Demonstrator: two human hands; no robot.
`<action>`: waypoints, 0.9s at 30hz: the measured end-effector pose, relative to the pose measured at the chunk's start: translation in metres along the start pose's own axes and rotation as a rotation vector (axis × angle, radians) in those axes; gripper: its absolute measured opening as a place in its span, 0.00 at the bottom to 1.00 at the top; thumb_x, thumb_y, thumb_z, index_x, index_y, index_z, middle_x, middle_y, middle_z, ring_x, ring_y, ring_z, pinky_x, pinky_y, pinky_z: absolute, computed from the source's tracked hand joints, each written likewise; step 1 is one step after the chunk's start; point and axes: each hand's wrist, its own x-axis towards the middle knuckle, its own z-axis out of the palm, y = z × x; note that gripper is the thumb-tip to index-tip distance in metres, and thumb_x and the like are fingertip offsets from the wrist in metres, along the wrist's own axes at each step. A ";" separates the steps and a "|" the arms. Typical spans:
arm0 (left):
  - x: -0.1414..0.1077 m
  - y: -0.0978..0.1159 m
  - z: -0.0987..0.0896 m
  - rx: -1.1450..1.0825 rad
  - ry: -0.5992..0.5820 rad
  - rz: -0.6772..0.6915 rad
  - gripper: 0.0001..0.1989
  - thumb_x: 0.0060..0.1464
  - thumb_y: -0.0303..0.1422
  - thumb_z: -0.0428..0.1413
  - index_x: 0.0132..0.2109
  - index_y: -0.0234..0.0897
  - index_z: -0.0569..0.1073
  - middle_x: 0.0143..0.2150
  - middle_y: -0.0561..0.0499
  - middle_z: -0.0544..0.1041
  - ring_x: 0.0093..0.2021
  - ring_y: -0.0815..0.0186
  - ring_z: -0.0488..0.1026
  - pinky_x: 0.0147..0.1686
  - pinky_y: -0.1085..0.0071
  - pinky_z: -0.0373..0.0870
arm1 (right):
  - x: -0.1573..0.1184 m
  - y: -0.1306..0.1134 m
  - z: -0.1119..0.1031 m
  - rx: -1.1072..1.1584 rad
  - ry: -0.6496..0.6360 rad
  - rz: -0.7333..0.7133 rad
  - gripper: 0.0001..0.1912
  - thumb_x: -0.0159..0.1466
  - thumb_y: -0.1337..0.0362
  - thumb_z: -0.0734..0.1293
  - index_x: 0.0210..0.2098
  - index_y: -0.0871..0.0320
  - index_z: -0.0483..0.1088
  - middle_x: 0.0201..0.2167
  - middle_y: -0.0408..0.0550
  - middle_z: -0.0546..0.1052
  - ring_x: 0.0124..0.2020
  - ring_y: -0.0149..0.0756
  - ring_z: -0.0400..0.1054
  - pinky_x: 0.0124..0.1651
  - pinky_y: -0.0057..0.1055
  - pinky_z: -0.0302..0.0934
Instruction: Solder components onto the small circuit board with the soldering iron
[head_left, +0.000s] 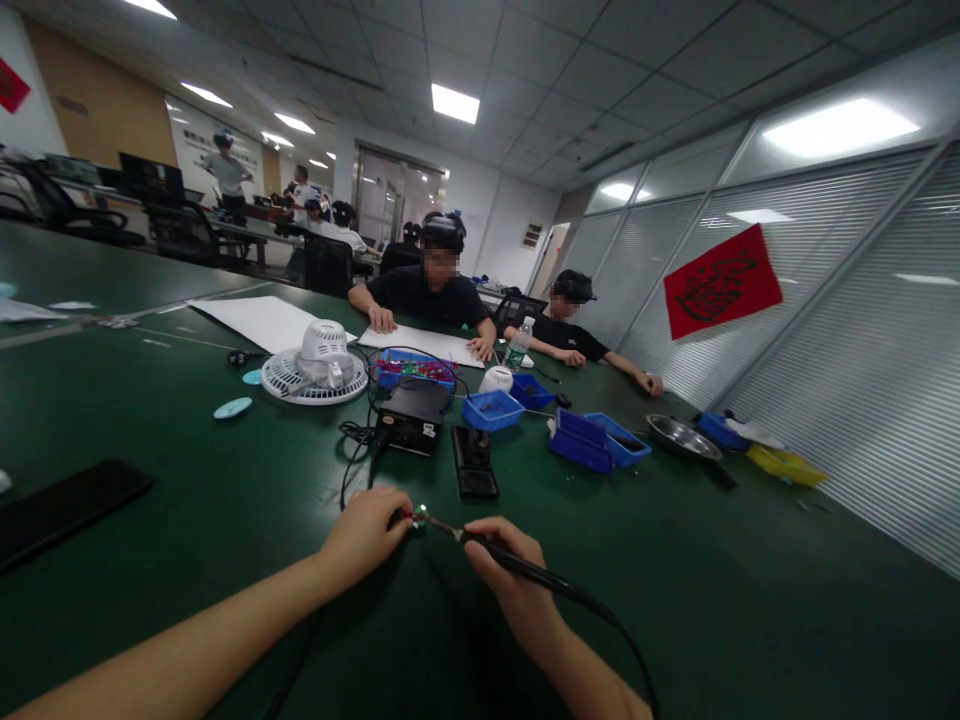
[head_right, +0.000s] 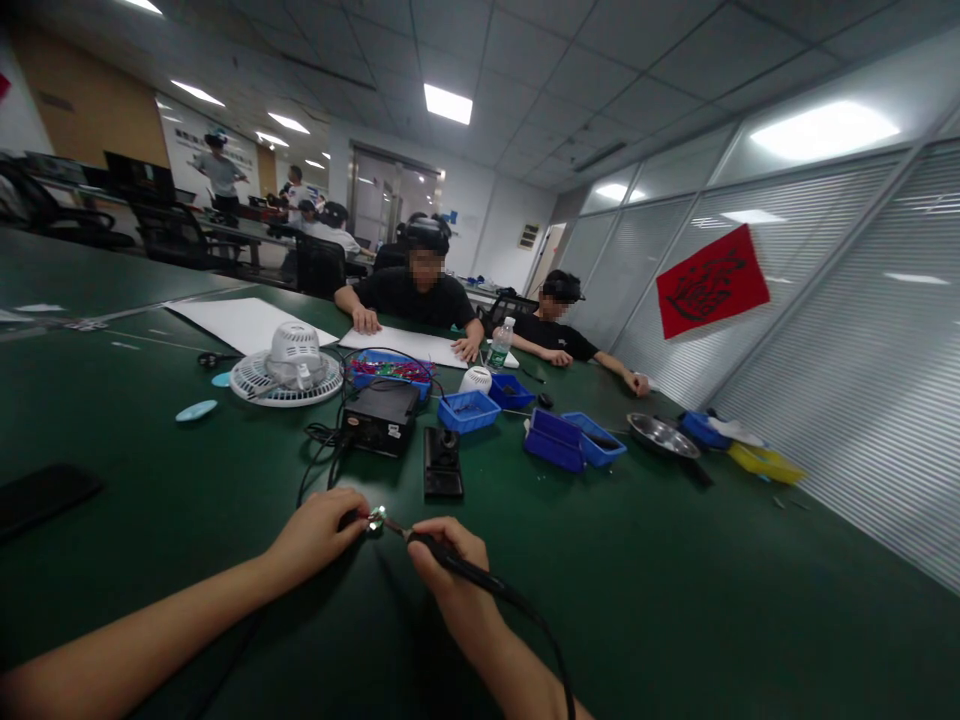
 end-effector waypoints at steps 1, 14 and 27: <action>0.000 0.000 0.000 0.003 0.002 0.004 0.06 0.54 0.32 0.52 0.35 0.40 0.74 0.38 0.53 0.77 0.42 0.64 0.71 0.41 0.69 0.59 | 0.001 -0.001 0.000 -0.001 0.004 0.004 0.07 0.56 0.61 0.68 0.31 0.58 0.76 0.24 0.44 0.75 0.25 0.34 0.67 0.28 0.27 0.62; -0.001 0.003 -0.002 0.009 -0.003 0.013 0.05 0.54 0.32 0.52 0.34 0.40 0.73 0.38 0.53 0.78 0.42 0.63 0.71 0.41 0.69 0.58 | 0.003 0.003 0.004 -0.135 0.017 -0.107 0.06 0.59 0.63 0.66 0.30 0.57 0.75 0.25 0.45 0.74 0.28 0.36 0.68 0.32 0.28 0.62; 0.000 0.003 0.000 0.026 0.001 0.015 0.06 0.54 0.32 0.52 0.35 0.41 0.74 0.38 0.53 0.78 0.43 0.64 0.72 0.41 0.68 0.58 | 0.004 -0.005 0.004 -0.212 -0.024 -0.251 0.05 0.56 0.70 0.66 0.27 0.56 0.74 0.24 0.42 0.69 0.25 0.32 0.64 0.30 0.26 0.59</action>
